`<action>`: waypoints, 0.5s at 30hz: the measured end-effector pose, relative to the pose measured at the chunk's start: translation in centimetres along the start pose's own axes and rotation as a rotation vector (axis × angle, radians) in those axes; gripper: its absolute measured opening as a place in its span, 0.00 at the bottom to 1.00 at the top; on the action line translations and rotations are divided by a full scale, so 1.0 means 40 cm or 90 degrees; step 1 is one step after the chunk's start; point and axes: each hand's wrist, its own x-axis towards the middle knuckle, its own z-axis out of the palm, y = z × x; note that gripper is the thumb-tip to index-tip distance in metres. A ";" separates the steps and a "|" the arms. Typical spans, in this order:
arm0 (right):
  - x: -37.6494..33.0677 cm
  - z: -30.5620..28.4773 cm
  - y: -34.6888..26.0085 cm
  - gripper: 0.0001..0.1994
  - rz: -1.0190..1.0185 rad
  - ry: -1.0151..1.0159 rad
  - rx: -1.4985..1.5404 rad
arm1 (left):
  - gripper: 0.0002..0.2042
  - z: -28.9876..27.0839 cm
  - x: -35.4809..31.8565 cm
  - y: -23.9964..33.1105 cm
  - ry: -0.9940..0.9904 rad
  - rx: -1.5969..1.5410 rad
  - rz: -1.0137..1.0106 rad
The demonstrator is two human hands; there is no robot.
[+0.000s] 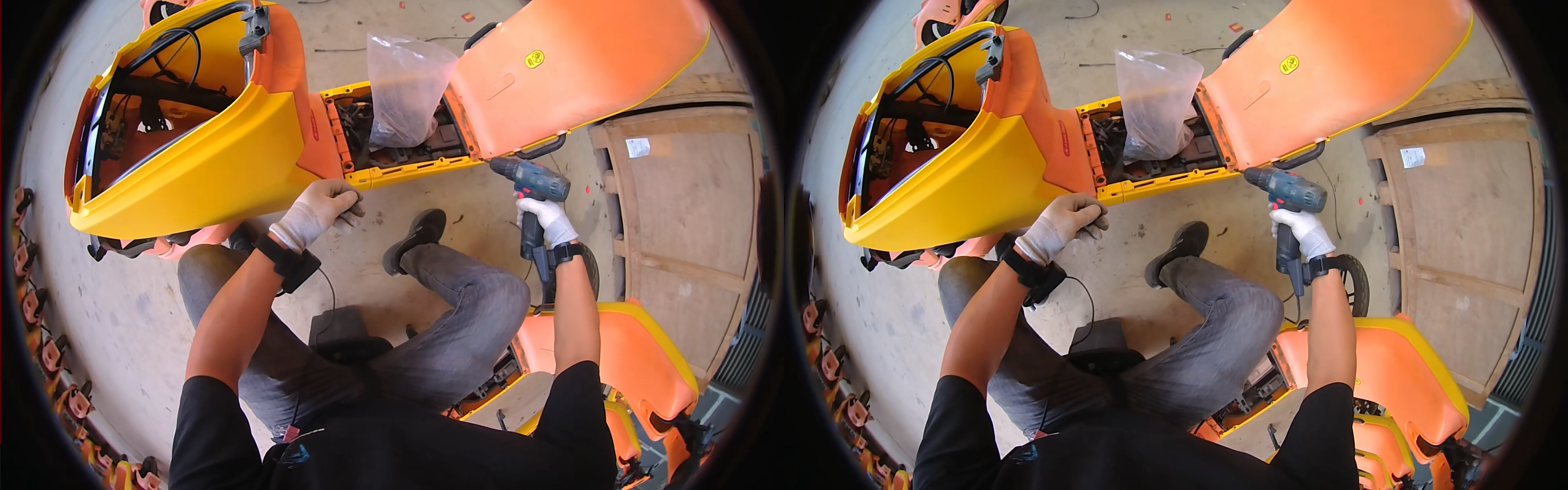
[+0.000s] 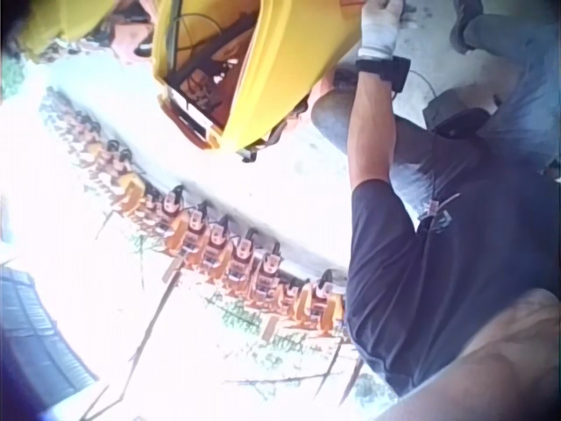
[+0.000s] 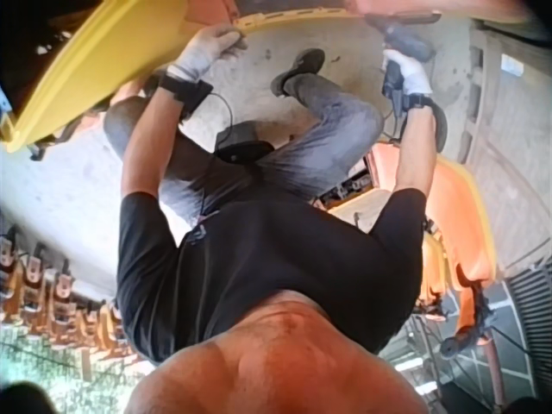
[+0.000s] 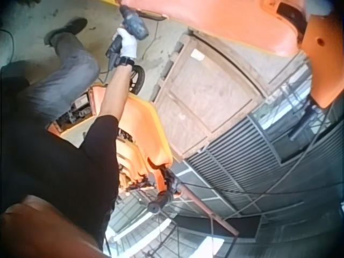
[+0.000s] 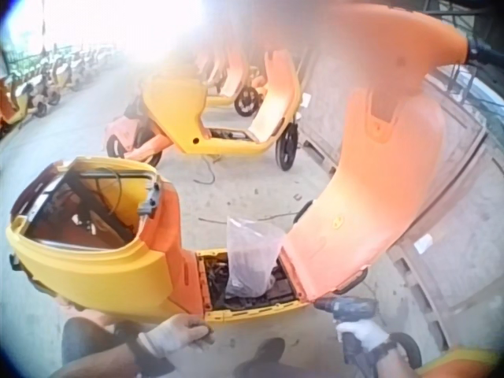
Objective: The person uses a cordless impact driver to fasten screws into the yellow plastic body of a scooter. They work on the side panel and the front section, securing the components to the frame while seated on a rolling stool.
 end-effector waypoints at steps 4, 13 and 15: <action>0.024 0.005 0.018 0.12 0.004 0.002 -0.002 | 0.12 -0.002 0.000 0.000 0.005 0.034 0.010; 0.050 0.008 0.017 0.10 0.001 0.001 -0.005 | 0.12 -0.003 0.010 -0.001 0.000 0.062 0.026; 0.054 0.012 0.014 0.10 0.005 -0.002 -0.007 | 0.12 -0.003 0.011 -0.001 0.001 0.062 0.025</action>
